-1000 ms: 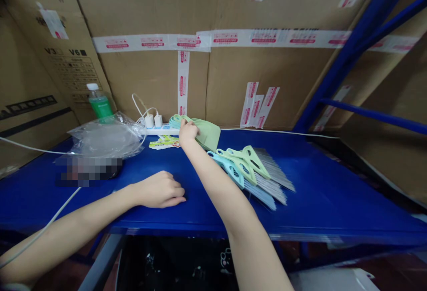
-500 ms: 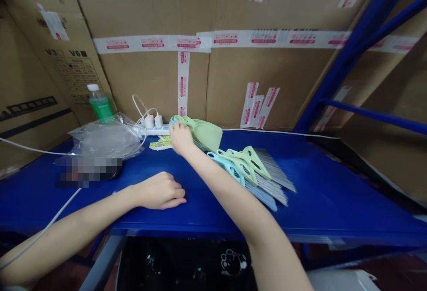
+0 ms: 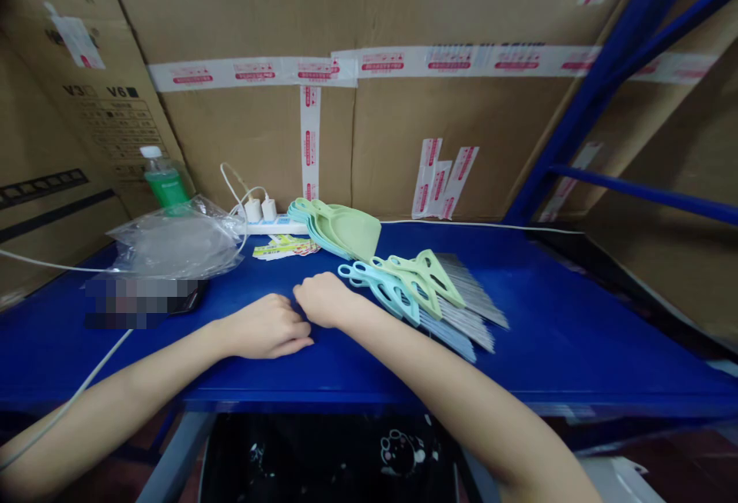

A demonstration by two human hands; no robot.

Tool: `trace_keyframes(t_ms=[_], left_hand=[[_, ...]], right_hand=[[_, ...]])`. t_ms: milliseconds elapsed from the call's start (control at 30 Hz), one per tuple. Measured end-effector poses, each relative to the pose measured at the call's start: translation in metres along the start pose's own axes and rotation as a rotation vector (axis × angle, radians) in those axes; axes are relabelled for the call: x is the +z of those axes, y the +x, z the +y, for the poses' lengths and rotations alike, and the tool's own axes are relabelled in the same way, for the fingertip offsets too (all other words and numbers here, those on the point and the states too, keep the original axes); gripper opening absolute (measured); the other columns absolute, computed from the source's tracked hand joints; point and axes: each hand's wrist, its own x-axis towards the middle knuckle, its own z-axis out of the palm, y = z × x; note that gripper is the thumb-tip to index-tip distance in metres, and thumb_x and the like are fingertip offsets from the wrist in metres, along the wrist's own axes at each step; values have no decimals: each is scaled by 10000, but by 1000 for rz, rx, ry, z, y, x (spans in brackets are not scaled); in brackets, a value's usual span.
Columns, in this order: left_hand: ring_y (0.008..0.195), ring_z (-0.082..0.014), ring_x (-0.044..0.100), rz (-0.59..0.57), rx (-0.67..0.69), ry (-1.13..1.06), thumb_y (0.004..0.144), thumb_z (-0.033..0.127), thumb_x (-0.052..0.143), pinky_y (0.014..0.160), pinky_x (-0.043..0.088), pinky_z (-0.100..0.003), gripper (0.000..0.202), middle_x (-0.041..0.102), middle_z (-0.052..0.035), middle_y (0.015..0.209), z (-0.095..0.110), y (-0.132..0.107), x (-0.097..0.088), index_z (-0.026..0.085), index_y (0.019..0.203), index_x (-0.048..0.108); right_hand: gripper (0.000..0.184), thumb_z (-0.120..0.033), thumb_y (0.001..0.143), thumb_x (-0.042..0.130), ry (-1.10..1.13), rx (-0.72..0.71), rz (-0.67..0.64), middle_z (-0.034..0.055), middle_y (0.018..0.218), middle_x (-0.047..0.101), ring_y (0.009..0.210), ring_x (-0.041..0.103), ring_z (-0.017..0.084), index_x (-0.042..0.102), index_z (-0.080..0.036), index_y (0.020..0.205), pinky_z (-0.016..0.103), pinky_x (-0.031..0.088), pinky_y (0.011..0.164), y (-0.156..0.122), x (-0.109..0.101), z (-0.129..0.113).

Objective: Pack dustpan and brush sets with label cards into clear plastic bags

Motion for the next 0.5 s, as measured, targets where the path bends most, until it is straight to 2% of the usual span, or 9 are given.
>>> trace_keyframes(t_ms=[100, 200, 367, 500], left_hand=[[475, -132, 539, -27, -50, 82, 928, 277, 400, 497, 341, -280, 314, 601, 8, 545, -4, -2, -3, 184, 659, 533], [495, -138, 561, -56, -116, 115, 920, 265, 409, 498, 346, -276, 261, 611, 11, 572, -6, -3, -6, 185, 700, 526], [544, -169, 606, -119, -287, 159, 886, 235, 451, 469, 332, -282, 137, 653, -11, 673, -7, 0, -8, 169, 804, 539], [560, -171, 616, -145, -350, 136, 897, 235, 441, 464, 309, -269, 188, 649, -7, 655, -10, 0, -10, 175, 750, 542]], right_hand=[[268, -172, 910, 372, -11, 26, -25, 145, 908, 702, 887, 665, 249, 599, -128, 1048, 303, 432, 654, -9, 4, 6], [277, -197, 927, 349, -8, 31, 5, 132, 907, 703, 868, 664, 248, 587, -135, 1053, 306, 417, 652, -15, 11, 12], [284, -229, 944, 324, 29, 63, 44, 115, 884, 700, 845, 662, 236, 585, -150, 1024, 293, 385, 631, -24, 12, 15], [308, -227, 959, 286, 35, 155, 42, 120, 878, 694, 844, 659, 238, 568, -144, 1051, 290, 371, 613, -26, 8, 17]])
